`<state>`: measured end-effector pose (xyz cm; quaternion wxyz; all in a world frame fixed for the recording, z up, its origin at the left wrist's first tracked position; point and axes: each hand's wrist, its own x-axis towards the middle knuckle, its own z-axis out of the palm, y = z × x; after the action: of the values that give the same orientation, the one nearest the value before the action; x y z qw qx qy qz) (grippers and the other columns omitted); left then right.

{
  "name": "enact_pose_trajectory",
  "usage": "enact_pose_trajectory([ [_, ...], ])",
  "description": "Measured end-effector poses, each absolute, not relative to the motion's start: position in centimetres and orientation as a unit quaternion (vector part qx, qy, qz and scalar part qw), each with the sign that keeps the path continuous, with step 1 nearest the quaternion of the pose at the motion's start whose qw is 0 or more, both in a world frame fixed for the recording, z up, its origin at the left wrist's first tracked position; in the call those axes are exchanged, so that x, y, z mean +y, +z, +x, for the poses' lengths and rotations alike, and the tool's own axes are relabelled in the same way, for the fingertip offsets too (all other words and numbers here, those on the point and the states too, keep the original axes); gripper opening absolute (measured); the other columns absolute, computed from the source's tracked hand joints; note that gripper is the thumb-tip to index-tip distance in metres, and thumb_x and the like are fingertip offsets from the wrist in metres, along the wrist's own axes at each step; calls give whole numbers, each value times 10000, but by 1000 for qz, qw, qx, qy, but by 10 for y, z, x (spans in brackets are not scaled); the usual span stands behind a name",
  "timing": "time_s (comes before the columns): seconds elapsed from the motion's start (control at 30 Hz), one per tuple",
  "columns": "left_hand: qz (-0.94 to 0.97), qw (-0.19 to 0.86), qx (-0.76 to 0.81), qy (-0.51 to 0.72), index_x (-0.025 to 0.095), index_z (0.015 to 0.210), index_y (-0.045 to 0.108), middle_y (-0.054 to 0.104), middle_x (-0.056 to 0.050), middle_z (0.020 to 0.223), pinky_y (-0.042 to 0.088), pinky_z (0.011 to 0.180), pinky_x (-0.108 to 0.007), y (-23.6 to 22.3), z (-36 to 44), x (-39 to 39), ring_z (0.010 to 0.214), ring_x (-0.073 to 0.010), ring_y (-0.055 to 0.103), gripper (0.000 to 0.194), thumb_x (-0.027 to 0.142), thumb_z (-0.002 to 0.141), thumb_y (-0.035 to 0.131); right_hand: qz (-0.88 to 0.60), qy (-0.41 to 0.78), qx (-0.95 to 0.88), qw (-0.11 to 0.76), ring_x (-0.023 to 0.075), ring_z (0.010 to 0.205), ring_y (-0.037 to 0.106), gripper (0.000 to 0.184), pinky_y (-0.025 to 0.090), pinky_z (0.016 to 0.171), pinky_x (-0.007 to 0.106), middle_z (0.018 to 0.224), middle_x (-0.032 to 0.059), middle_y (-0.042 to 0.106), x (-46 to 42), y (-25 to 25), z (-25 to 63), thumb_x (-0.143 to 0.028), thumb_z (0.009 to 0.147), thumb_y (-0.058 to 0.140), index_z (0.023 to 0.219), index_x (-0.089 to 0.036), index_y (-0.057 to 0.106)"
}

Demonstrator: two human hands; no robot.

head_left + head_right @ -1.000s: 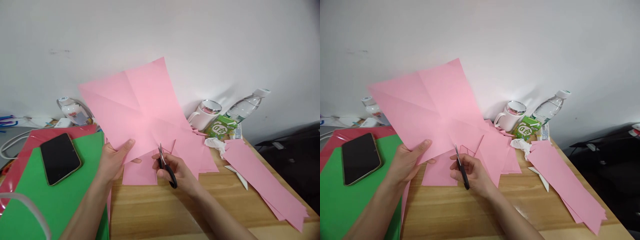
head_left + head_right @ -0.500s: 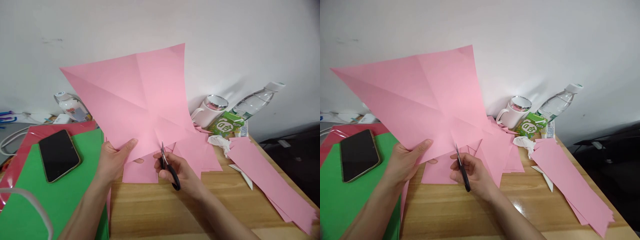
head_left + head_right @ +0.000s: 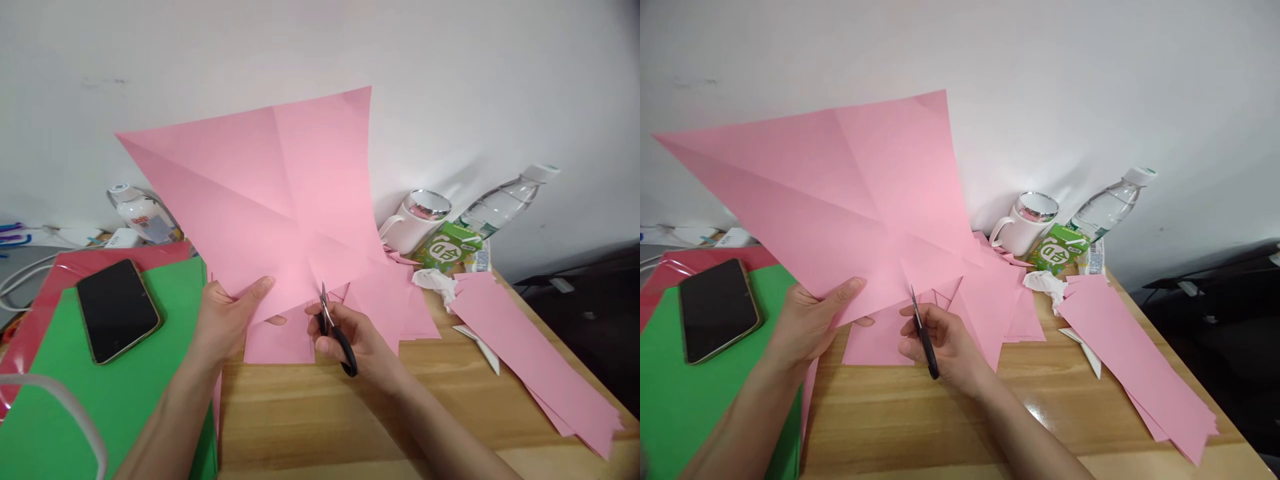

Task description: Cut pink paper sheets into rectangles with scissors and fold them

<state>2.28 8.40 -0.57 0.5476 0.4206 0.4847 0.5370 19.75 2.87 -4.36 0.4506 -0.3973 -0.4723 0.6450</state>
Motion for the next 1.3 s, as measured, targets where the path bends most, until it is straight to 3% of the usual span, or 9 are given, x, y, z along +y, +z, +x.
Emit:
enact_pose_trajectory([
  [0.57,396,559,495,534,137,739,697,684,-49,723,552,383,-321,-1,24,84,527,-194,621,215,223,556,770,-397,631,-481,462,120,667,498,321,391,597,247,758,3,546,28,-46,196,-371,727,687,975,-198,579],
  [1.3,439,548,482,523,151,723,698,691,-28,699,561,384,-317,-3,21,86,510,-184,623,186,270,591,753,-408,631,-468,465,79,575,400,254,309,536,219,660,-41,453,29,-51,195,-314,723,696,915,-180,599],
])
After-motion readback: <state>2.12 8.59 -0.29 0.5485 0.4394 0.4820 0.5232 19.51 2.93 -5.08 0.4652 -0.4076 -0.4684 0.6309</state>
